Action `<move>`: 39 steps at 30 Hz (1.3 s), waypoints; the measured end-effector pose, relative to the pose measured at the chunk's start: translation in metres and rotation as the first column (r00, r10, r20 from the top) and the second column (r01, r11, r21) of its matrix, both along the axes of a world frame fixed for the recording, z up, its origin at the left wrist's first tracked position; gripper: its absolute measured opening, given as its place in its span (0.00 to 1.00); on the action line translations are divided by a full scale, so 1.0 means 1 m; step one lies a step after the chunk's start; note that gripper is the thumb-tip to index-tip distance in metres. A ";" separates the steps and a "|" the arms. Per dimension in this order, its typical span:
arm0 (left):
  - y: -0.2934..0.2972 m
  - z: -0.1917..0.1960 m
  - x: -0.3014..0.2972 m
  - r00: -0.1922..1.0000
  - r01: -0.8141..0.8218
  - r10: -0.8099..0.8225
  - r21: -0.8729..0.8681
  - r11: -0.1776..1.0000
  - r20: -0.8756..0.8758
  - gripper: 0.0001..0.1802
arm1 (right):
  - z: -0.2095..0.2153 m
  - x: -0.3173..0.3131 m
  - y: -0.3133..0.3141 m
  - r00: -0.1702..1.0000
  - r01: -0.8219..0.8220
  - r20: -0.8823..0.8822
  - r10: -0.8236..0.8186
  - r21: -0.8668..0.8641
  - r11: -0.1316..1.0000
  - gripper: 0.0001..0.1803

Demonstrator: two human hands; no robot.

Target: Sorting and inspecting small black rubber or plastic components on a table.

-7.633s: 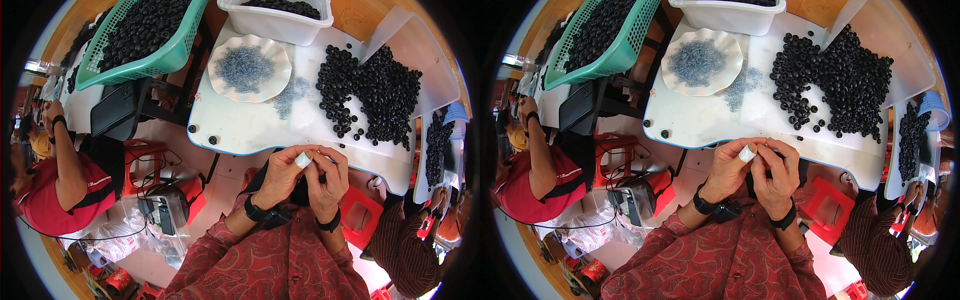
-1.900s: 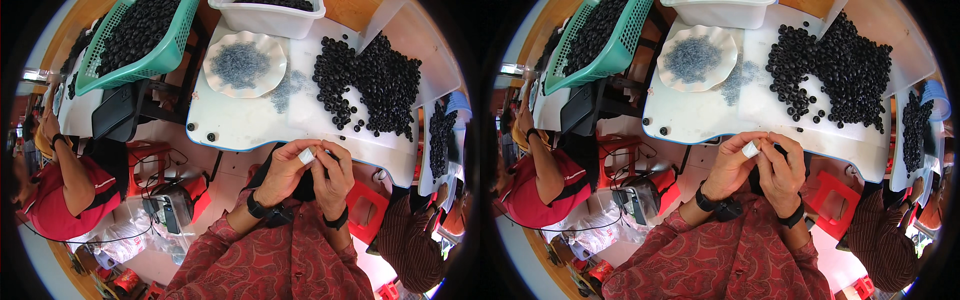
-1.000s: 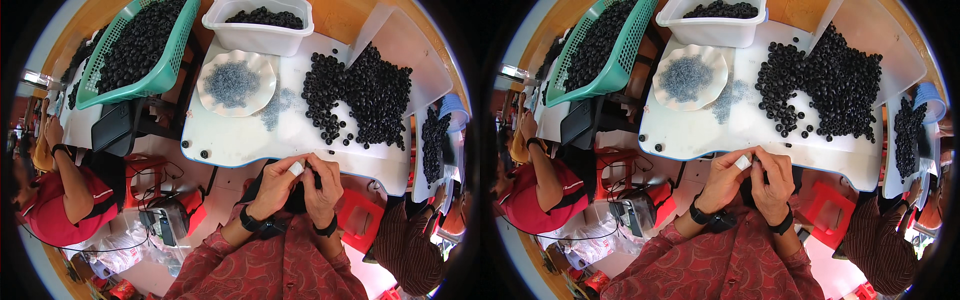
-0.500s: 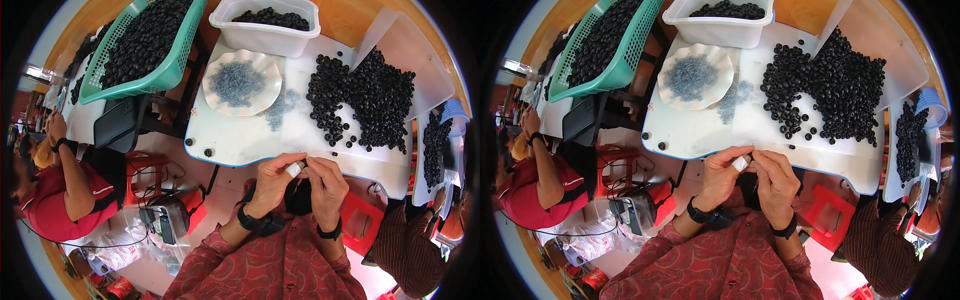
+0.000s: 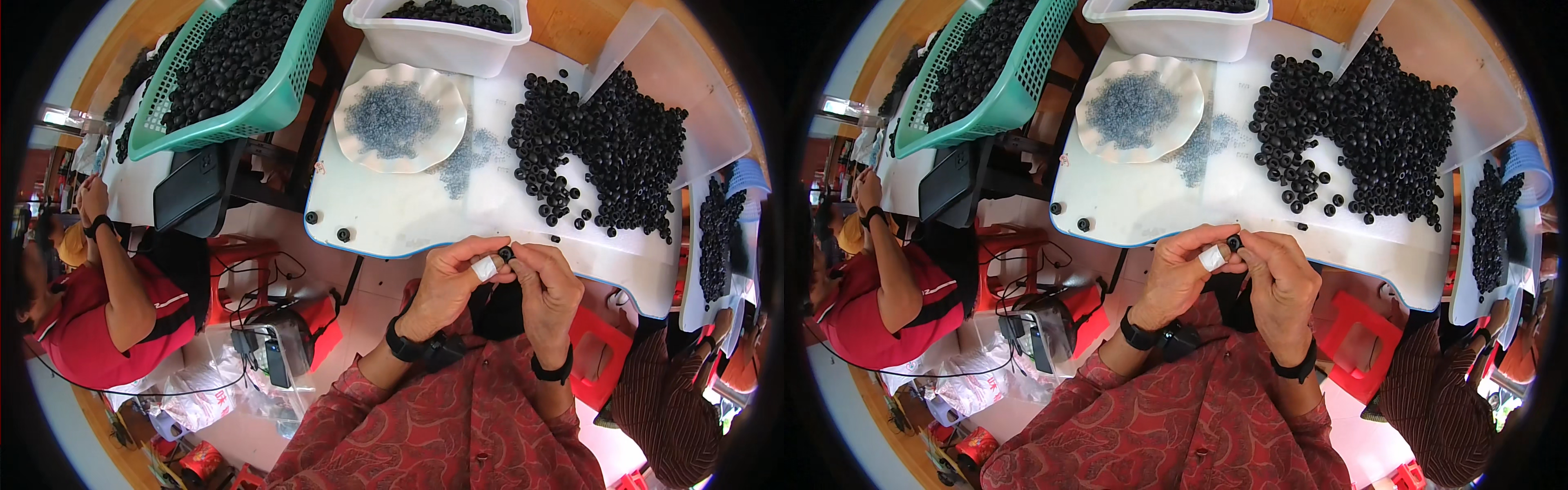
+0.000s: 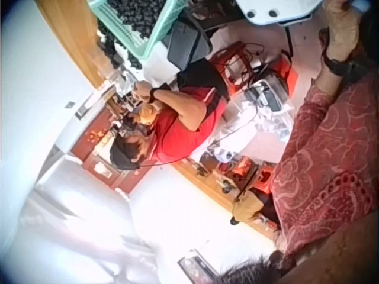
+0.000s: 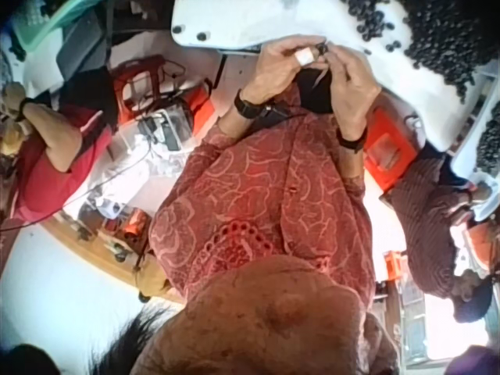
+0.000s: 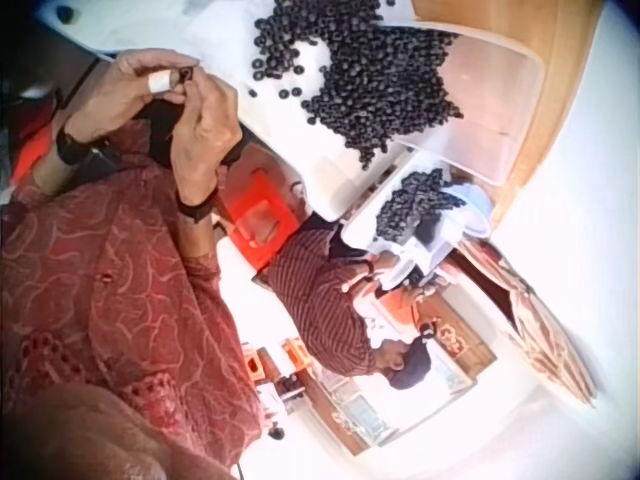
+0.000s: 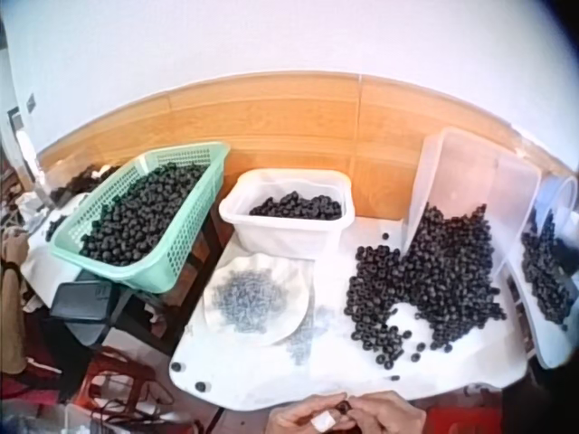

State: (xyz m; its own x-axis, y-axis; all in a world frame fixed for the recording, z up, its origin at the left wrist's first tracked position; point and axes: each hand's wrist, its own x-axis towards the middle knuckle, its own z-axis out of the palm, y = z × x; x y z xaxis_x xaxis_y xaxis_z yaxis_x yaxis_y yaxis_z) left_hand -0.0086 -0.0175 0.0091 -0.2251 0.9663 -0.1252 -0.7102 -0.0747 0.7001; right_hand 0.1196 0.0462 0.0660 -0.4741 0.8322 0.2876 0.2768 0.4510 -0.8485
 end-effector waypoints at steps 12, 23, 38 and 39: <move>0.010 0.008 -0.020 0.927 -0.067 0.040 -0.060 0.996 -0.373 0.13 | -0.016 -0.008 0.017 0.999 -0.049 -0.026 0.048 -0.031 0.998 0.09; 0.041 0.014 -0.038 0.600 -0.210 0.052 -0.095 0.973 -0.798 0.14 | -0.049 -0.037 0.041 1.000 0.007 -0.017 -0.003 0.220 0.975 0.11; 0.053 0.000 -0.035 0.213 -0.232 0.163 0.112 0.966 -0.963 0.14 | -0.054 -0.038 0.047 0.976 0.075 0.171 -0.135 0.320 0.945 0.10; 0.053 0.002 -0.034 0.208 -0.235 0.160 0.109 0.966 -0.965 0.14 | -0.054 -0.037 0.047 0.974 0.076 0.178 -0.138 0.318 0.945 0.09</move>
